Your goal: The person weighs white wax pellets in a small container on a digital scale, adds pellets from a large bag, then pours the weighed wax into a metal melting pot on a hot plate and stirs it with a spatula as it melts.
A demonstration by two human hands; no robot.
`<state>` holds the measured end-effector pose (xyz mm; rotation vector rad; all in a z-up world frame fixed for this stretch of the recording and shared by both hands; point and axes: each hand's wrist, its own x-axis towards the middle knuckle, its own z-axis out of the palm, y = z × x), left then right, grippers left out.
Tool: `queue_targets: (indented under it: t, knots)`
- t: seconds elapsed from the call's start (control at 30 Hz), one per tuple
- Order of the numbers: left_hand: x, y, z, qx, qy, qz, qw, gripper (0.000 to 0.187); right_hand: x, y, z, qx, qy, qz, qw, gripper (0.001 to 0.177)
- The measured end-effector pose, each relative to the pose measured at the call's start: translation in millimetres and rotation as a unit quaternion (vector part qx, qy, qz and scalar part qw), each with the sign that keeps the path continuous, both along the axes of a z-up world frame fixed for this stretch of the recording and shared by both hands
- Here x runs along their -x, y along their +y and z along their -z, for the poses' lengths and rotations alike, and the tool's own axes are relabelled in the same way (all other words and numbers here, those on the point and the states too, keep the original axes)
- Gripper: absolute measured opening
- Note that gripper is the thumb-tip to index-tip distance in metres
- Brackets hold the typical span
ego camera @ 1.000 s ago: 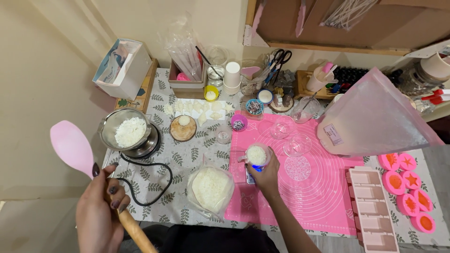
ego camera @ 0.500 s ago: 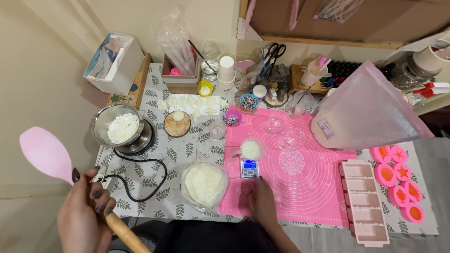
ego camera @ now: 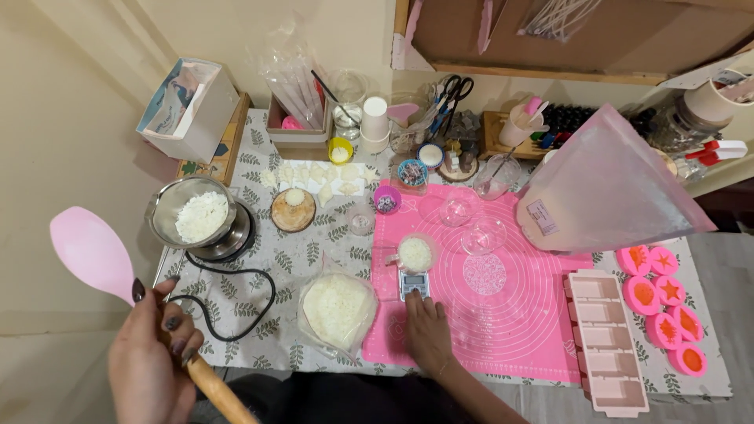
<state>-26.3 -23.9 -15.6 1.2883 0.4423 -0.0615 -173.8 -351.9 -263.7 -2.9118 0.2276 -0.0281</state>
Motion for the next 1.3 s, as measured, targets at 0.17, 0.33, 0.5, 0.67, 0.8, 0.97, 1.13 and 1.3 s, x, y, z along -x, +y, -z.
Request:
queue_targets:
  t: [0.17,0.33,0.5,0.67,0.8,0.97,1.13,1.3]
  knots:
    - [6,5,15,0.02,-0.001,-0.011,1.0,0.032,-8,12,-79,-0.162,-0.039,0.099,0.981,0.057]
    - [22,-51,-14,0.04,-0.055,0.056,0.996,0.037,-6,33,-203,-0.522,-0.042,0.037,0.851,0.044]
    - [43,-131,-12,0.084,-0.109,0.197,0.971,0.028,-13,70,-243,-0.662,0.076,-0.048,0.745,0.058]
    - [50,-146,-9,0.064,-0.135,0.266,0.952,0.034,1,35,-209,-0.588,0.029,-0.036,0.807,0.058]
    - [49,-117,46,0.013,-0.172,0.238,0.956,0.059,13,-17,-188,-0.589,0.049,0.115,0.798,0.046]
    - [44,-79,77,0.001,-0.134,0.105,0.985,0.055,-45,-99,-222,-0.55,-0.164,0.079,0.815,0.035]
    - [54,-57,92,-0.098,-0.057,0.107,0.988,0.049,-173,-153,-242,-0.211,-0.298,0.062,0.929,0.022]
    - [63,-46,78,-0.114,-0.048,0.124,0.985,0.051,-287,-173,-204,-0.201,-0.354,0.078,0.91,0.019]
